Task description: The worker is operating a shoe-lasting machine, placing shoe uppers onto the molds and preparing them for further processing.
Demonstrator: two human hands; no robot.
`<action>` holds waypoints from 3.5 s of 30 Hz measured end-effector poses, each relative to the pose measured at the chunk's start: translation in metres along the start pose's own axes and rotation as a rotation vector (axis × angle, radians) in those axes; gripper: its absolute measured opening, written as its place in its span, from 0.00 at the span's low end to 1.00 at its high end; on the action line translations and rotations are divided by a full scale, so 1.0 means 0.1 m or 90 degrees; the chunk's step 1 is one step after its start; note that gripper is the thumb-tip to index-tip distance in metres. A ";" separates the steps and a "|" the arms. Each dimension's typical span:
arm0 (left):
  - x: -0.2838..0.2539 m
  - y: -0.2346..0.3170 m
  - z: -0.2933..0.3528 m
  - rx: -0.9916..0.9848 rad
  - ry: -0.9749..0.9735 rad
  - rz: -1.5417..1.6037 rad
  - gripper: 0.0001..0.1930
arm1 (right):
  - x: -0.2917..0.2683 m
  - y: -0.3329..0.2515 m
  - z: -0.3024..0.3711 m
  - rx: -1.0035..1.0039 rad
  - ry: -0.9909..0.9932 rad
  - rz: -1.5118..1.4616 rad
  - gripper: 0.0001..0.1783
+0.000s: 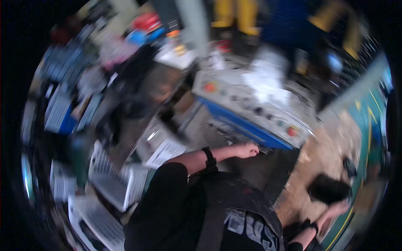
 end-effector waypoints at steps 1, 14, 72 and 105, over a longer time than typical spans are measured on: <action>-0.30 -0.29 0.31 -0.082 0.055 0.073 0.13 | 0.04 -0.26 -0.19 0.104 -0.013 -0.036 0.21; -3.65 -2.23 4.59 -0.556 0.898 -0.439 0.16 | 0.29 -2.34 0.45 0.136 -0.130 -0.147 0.21; -1.12 0.90 -0.38 -0.026 0.292 0.230 0.03 | -0.20 -4.92 1.17 0.849 -0.893 -0.887 0.05; -2.08 -0.19 -2.18 0.030 0.548 -0.405 0.10 | 0.97 -4.21 1.38 0.827 -0.887 -0.979 0.01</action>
Point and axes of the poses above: each hand's wrist, its own z-axis away from the middle knuckle, its own x-axis out of the palm, y = z × x, the point moved 3 cm from there along -z, towards the middle knuckle, and after that the axes turned 9 degrees about y, right-handed, at the moved point
